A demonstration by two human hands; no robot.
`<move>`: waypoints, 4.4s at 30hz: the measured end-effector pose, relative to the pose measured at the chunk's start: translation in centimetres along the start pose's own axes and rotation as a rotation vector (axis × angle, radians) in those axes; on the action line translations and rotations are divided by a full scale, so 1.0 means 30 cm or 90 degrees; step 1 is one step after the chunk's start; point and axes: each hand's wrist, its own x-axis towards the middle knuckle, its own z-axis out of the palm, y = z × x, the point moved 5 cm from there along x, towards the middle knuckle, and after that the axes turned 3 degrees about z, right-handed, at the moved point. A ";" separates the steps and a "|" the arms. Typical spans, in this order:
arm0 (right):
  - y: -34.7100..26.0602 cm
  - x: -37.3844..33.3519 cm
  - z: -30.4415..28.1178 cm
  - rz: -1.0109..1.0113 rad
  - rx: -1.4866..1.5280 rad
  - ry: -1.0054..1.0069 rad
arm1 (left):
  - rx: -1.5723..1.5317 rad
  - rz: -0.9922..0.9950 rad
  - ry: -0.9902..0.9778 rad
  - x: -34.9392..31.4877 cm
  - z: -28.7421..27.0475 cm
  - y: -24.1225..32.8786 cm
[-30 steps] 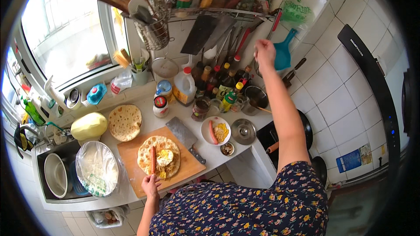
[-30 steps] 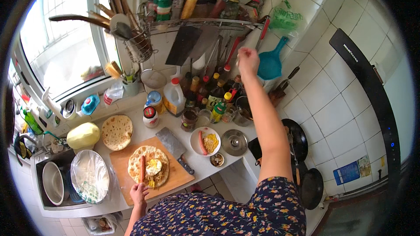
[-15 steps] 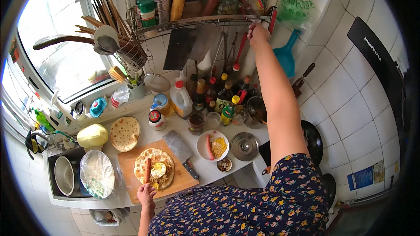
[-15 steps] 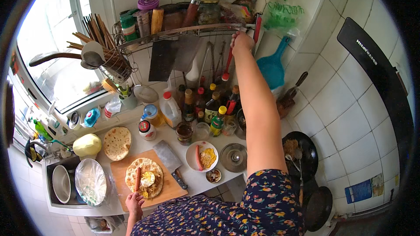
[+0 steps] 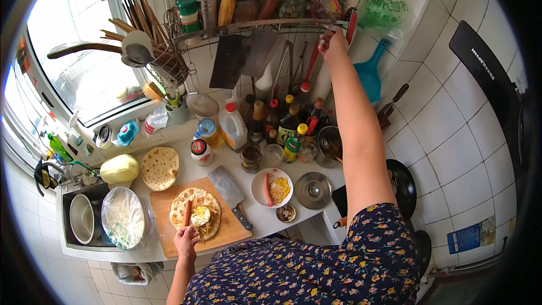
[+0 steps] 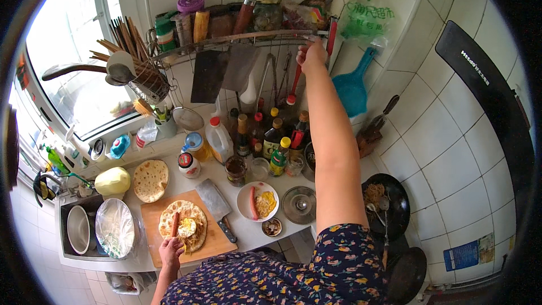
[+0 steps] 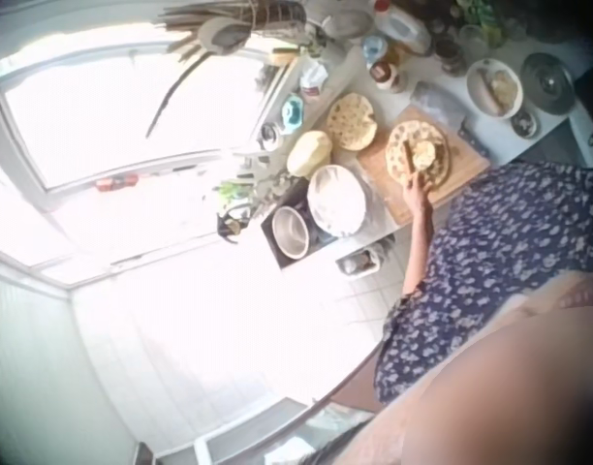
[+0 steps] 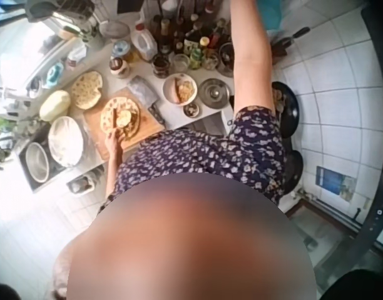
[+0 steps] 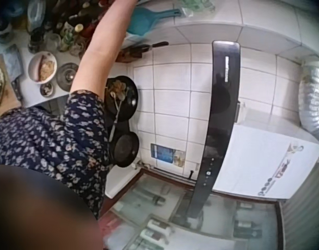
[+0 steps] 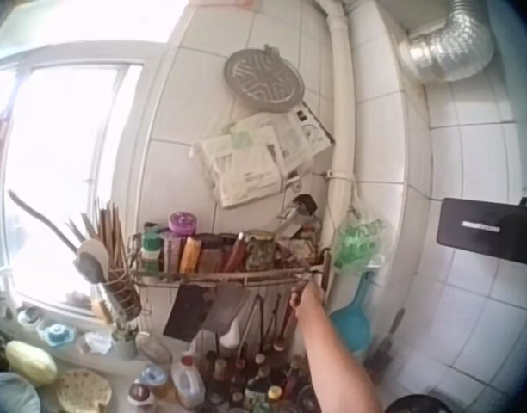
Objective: The person cooks noodles and flatbread in separate pans, then assembles a wrap by placing noodles, scrambled eggs, and a sausage onto a flatbread on a cutting board. The person uses a spatula and tongs to handle the food.
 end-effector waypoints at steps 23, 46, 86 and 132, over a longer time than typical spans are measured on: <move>0.023 -0.467 -0.213 -0.482 -0.270 -0.185 | -0.006 0.017 -0.016 -0.024 0.001 0.009; 0.343 -1.148 -0.085 -0.181 -0.549 -0.912 | 0.517 0.819 -0.258 -0.510 0.624 0.626; -0.552 -0.250 0.605 -0.770 -0.402 -0.061 | 0.192 0.503 0.354 -0.224 -0.512 0.295; 2.067 -1.998 -0.056 0.466 -0.734 -0.357 | 0.132 0.043 0.178 -0.578 -1.442 -0.166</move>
